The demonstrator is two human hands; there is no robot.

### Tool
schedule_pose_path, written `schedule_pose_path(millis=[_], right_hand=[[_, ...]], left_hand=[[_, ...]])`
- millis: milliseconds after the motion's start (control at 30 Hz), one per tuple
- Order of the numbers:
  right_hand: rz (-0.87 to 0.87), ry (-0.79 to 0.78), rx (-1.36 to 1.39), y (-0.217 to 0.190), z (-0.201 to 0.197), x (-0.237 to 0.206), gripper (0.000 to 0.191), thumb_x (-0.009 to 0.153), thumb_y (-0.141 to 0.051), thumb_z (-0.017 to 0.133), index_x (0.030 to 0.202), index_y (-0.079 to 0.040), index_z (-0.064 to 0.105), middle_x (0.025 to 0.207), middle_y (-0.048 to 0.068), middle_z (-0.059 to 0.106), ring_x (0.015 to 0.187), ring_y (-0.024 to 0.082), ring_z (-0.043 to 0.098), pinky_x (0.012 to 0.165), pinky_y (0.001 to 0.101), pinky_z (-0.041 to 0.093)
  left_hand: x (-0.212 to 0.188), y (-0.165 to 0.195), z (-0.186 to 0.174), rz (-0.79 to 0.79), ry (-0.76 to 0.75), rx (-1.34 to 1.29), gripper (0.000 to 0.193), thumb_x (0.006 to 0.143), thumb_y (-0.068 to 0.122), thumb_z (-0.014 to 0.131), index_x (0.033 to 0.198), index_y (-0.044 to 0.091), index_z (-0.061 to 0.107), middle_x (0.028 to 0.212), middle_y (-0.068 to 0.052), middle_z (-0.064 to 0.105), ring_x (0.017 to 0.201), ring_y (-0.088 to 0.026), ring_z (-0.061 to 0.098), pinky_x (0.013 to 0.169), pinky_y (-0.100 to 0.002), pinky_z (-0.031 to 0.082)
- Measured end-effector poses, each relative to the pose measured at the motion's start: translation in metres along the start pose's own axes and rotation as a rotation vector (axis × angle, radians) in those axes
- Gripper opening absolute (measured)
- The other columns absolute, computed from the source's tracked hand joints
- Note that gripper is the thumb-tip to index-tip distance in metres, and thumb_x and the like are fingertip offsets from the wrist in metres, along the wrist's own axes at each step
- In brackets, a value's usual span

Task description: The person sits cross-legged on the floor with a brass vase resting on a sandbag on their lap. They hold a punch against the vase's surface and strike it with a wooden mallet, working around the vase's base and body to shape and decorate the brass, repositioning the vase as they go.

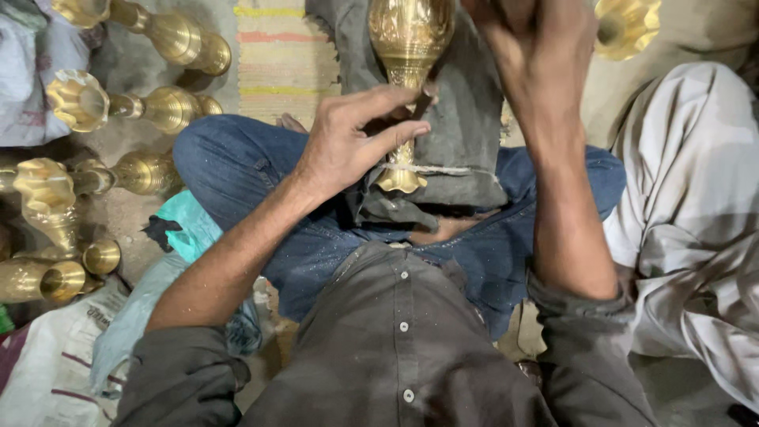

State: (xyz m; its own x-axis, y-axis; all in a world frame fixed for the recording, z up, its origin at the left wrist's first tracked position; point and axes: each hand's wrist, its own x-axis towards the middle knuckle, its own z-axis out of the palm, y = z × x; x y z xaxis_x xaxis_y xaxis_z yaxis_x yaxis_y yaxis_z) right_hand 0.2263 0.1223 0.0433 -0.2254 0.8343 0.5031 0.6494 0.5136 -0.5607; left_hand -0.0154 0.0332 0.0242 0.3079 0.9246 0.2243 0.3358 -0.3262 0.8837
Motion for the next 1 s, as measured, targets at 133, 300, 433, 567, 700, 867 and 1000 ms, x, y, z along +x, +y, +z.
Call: schedule_pose_path(millis=[133,300,433,567,700,867,1000], right_hand=[[0.091,-0.136,0.05,-0.013,-0.021,-0.045,0.043,0.094,-0.007,0.079,0.128,0.004,0.056,0.099,0.026,0.067,0.094,0.046,0.067,0.077,0.0447,0.053],[0.134,-0.193,0.135,-0.03,-0.044,-0.065,0.034,0.095,0.0,0.074,0.126,-0.002,0.06,0.109,0.022,0.068,0.1,0.038,0.071,0.088,0.041,0.056],[0.078,-0.109,-0.037,-0.038,-0.048,-0.068,0.037,0.094,0.001,0.071,0.129,-0.002,0.061,0.112,0.02,0.069,0.102,0.039,0.069,0.086,0.0423,0.055],[0.15,-0.099,-0.157,-0.038,-0.052,-0.078,0.034,0.094,-0.003,0.078,0.125,-0.002,0.063,0.107,0.019,0.07,0.103,0.04,0.067,0.086,0.0444,0.053],[0.147,-0.117,-0.287,-0.03,-0.053,-0.08,0.026,0.097,-0.008,0.084,0.115,-0.004,0.065,0.097,0.018,0.069,0.098,0.04,0.066,0.084,0.0469,0.051],[0.509,0.025,0.343,-0.03,-0.054,-0.07,0.014,0.102,-0.006,0.071,0.112,-0.001,0.063,0.085,0.016,0.066,0.069,0.023,0.063,0.062,0.0329,0.048],[-0.056,-0.219,-0.385,-0.034,-0.068,-0.062,0.027,0.09,-0.005,0.084,0.108,-0.001,0.064,0.086,0.014,0.07,0.077,0.026,0.068,0.07,0.0387,0.051]], left_hand=[[-0.002,-0.002,-0.001,0.196,-0.02,0.124,0.034,0.102,0.023,0.079,0.131,0.007,0.071,0.123,-0.01,0.076,0.107,-0.02,0.077,0.096,-0.037,0.064],[0.007,-0.005,-0.002,-0.028,-0.137,0.083,0.031,0.1,0.024,0.077,0.124,0.005,0.072,0.113,-0.01,0.078,0.092,-0.018,0.079,0.078,-0.032,0.067],[0.01,-0.002,-0.001,0.078,-0.111,0.097,0.032,0.102,0.024,0.077,0.127,0.005,0.071,0.117,-0.012,0.077,0.099,-0.021,0.078,0.083,-0.033,0.067],[0.006,0.007,-0.006,0.187,-0.038,0.155,0.035,0.101,0.024,0.078,0.128,0.003,0.07,0.121,-0.013,0.076,0.106,-0.023,0.078,0.088,-0.036,0.065],[0.011,0.013,-0.009,0.223,-0.042,0.167,0.033,0.102,0.021,0.078,0.129,0.002,0.069,0.121,-0.013,0.075,0.106,-0.023,0.077,0.089,-0.036,0.065],[0.018,0.018,-0.009,0.033,-0.122,0.121,0.036,0.1,0.021,0.076,0.13,0.005,0.069,0.11,-0.01,0.078,0.091,-0.019,0.078,0.077,-0.032,0.064],[0.017,0.02,-0.009,0.217,-0.051,0.18,0.032,0.102,0.019,0.077,0.128,0.003,0.069,0.121,-0.013,0.075,0.105,-0.023,0.077,0.089,-0.035,0.064]])
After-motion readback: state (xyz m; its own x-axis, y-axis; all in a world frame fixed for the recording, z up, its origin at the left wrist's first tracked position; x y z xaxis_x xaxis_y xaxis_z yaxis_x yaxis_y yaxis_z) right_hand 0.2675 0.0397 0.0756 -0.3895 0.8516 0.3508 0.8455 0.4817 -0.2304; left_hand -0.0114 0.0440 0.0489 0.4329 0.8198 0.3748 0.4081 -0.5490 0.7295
